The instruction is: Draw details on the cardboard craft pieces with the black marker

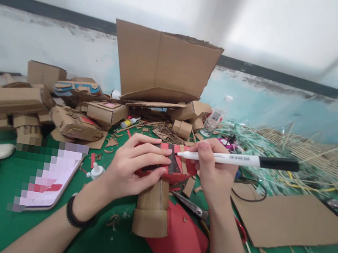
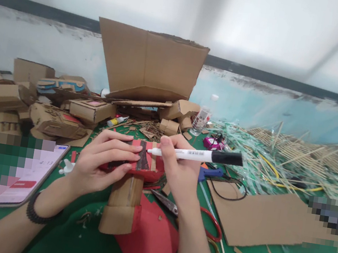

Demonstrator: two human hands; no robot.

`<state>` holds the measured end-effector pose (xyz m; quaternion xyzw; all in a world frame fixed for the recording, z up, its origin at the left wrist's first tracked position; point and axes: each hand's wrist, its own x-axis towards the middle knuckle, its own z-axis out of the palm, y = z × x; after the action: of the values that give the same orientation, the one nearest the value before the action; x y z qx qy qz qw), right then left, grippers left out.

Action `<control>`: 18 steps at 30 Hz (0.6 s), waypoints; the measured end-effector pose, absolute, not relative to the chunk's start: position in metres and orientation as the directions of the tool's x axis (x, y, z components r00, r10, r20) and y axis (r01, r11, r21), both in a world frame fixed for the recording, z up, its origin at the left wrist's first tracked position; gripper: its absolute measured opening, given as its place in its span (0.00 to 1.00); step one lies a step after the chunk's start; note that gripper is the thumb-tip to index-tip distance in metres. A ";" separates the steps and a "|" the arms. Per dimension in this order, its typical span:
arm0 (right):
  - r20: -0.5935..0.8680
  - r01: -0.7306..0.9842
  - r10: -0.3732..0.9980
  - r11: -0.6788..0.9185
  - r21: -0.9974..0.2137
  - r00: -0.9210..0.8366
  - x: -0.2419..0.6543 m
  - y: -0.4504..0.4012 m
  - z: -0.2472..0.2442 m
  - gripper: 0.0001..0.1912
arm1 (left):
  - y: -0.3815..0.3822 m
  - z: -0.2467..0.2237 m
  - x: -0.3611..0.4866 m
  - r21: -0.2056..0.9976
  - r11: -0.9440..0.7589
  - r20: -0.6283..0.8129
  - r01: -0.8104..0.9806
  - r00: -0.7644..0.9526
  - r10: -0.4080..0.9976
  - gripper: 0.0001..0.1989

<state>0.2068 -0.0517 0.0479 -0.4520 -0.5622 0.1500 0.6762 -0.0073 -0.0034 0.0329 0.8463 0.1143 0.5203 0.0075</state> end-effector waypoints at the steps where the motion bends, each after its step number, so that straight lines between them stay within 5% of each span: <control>1: 0.626 0.300 0.714 0.551 -0.779 0.315 0.207 -0.052 0.048 0.24 | -0.003 0.033 -0.007 0.130 -0.974 0.880 0.184 0.432 0.199 0.07; 18: 0.627 0.305 0.700 0.549 -0.778 0.341 0.205 -0.052 0.048 0.23 | -0.003 0.032 -0.007 0.139 -0.971 0.878 0.193 0.430 0.211 0.08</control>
<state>0.2050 -0.0523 0.0477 -0.4525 -0.5556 0.1447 0.6824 -0.0074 -0.0033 0.0325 0.8457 0.1194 0.5201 0.0086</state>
